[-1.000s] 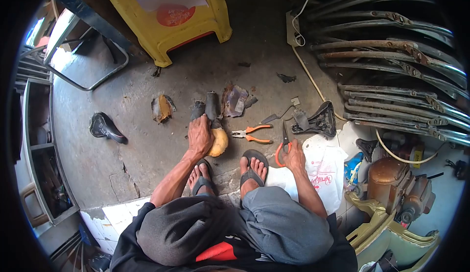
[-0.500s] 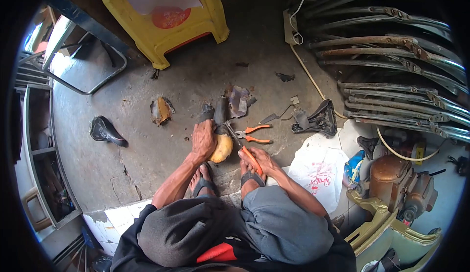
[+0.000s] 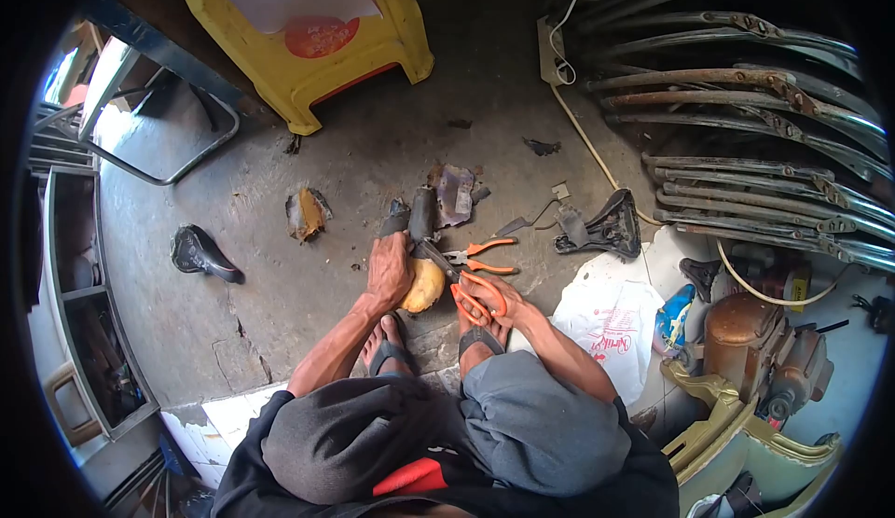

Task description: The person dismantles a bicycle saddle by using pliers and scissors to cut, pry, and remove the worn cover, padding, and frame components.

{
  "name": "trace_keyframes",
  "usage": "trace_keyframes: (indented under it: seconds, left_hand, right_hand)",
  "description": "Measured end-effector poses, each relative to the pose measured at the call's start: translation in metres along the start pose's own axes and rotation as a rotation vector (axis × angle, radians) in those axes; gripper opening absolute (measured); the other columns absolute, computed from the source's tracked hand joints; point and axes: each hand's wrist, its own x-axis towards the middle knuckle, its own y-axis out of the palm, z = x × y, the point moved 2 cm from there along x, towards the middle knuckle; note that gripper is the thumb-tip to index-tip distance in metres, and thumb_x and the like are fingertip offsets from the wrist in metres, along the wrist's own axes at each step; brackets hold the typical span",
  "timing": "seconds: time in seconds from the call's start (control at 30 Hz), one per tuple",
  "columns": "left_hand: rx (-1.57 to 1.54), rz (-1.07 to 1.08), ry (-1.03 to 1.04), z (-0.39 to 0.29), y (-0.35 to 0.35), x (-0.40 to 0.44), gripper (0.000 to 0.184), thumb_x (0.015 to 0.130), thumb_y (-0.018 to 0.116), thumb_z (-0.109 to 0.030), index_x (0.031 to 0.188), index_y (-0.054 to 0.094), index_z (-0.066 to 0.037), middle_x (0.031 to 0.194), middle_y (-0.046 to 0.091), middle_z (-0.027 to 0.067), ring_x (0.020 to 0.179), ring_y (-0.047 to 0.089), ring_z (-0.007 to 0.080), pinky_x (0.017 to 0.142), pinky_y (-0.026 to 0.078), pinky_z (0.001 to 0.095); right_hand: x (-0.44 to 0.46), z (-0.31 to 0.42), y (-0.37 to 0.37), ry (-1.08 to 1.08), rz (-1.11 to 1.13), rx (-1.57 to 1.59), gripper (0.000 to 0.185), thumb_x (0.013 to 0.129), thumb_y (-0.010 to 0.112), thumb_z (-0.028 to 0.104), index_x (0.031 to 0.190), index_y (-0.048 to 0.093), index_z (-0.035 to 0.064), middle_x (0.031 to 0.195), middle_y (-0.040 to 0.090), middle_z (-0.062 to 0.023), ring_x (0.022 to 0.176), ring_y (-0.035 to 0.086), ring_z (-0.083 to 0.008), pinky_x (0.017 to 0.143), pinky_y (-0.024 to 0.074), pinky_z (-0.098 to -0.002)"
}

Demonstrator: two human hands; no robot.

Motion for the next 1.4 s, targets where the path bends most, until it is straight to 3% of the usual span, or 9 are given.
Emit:
trace_keyframes:
  seconds: [0.37,0.6,0.83,0.97,1.0,1.1,1.2,1.3,1.4]
  left_hand:
    - [0.021,0.062,0.017,0.005,-0.005,0.006,0.025,0.082,0.06,0.003,0.105,0.051,-0.001,0.095,0.061,0.0218,0.088,0.058,0.0423,0.077,0.044,0.0498]
    - [-0.237,-0.08,-0.287,0.001,0.001,0.006,0.016,0.087,0.06,0.001,0.1,0.051,-0.001,0.094,0.062,0.0262,0.086,0.058,0.0471,0.074,0.044,0.0546]
    - [-0.047,-0.056,-0.118,-0.009,-0.012,0.016,0.012,0.09,0.061,-0.004,0.098,0.052,-0.001,0.096,0.061,0.023,0.089,0.059,0.0446,0.076,0.046,0.0513]
    - [0.05,0.026,-0.114,-0.011,-0.02,0.016,0.022,0.095,0.062,-0.019,0.101,0.053,-0.001,0.092,0.056,0.0216,0.091,0.06,0.0446,0.079,0.048,0.0523]
    - [0.055,0.023,-0.111,-0.01,-0.025,0.018,0.022,0.095,0.062,-0.019,0.101,0.053,-0.001,0.092,0.056,0.0216,0.091,0.06,0.0446,0.079,0.048,0.0523]
    - [0.071,0.144,-0.118,-0.004,-0.032,0.031,0.027,0.098,0.06,-0.025,0.1,0.055,0.001,0.092,0.062,0.0235,0.091,0.063,0.0459,0.079,0.051,0.0538]
    - [0.09,0.463,-0.333,0.001,-0.027,0.043,0.041,0.1,0.056,-0.035,0.096,0.063,0.005,0.09,0.068,0.0328,0.089,0.067,0.0504,0.078,0.054,0.0556]
    - [0.054,0.409,-0.432,0.0,-0.009,0.034,0.04,0.099,0.055,-0.035,0.095,0.067,0.003,0.09,0.067,0.0341,0.09,0.067,0.0505,0.08,0.054,0.0554]
    - [0.027,0.35,-0.42,-0.02,-0.005,0.018,0.041,0.098,0.054,-0.034,0.093,0.069,0.004,0.087,0.067,0.0354,0.087,0.067,0.0524,0.081,0.053,0.0571]
  right_hand:
    - [0.007,0.035,0.004,-0.021,-0.103,-0.477,0.035,0.089,0.069,0.038,0.078,0.058,0.0067,0.062,0.051,0.0004,0.046,0.048,-0.0091,0.04,0.0379,-0.0272]
    - [0.001,0.003,0.021,-0.168,-0.254,-0.621,0.023,0.083,0.066,0.023,0.08,0.061,0.001,0.06,0.057,-0.0051,0.047,0.055,-0.0121,0.042,0.0422,-0.0288]
    - [-0.013,0.014,0.023,-0.097,-0.262,-0.564,0.048,0.085,0.076,0.046,0.087,0.062,-0.0002,0.065,0.061,-0.008,0.053,0.061,-0.0187,0.049,0.0483,-0.0342]
    - [-0.015,0.015,-0.012,-0.289,-0.844,-1.127,0.049,0.08,0.082,0.038,0.102,0.063,-0.0018,0.079,0.069,-0.0232,0.078,0.072,-0.0385,0.069,0.0562,-0.0502]
    - [-0.016,0.017,-0.025,-0.493,-0.911,-1.235,0.047,0.079,0.081,0.028,0.11,0.061,-0.002,0.091,0.07,-0.0244,0.084,0.072,-0.0402,0.073,0.057,-0.0513]
    - [-0.027,0.025,-0.048,-0.365,-1.056,-1.59,0.047,0.085,0.072,0.015,0.124,0.054,-0.0052,0.118,0.059,-0.0287,0.106,0.063,-0.0405,0.089,0.0525,-0.0495]
    - [-0.028,0.059,0.002,-0.538,-0.962,-1.371,0.042,0.091,0.066,0.017,0.124,0.055,-0.0066,0.118,0.058,-0.0294,0.109,0.061,-0.0402,0.095,0.0498,-0.0488]
    - [0.004,0.072,0.054,-0.557,-0.623,-1.214,0.041,0.1,0.057,0.029,0.12,0.059,-0.0063,0.116,0.061,-0.0274,0.108,0.061,-0.0424,0.095,0.0483,-0.0506]
    - [0.027,0.071,0.071,-0.541,-0.759,-1.46,0.046,0.102,0.05,0.038,0.114,0.066,-0.0039,0.111,0.065,-0.0253,0.11,0.061,-0.0422,0.095,0.0495,-0.0489]
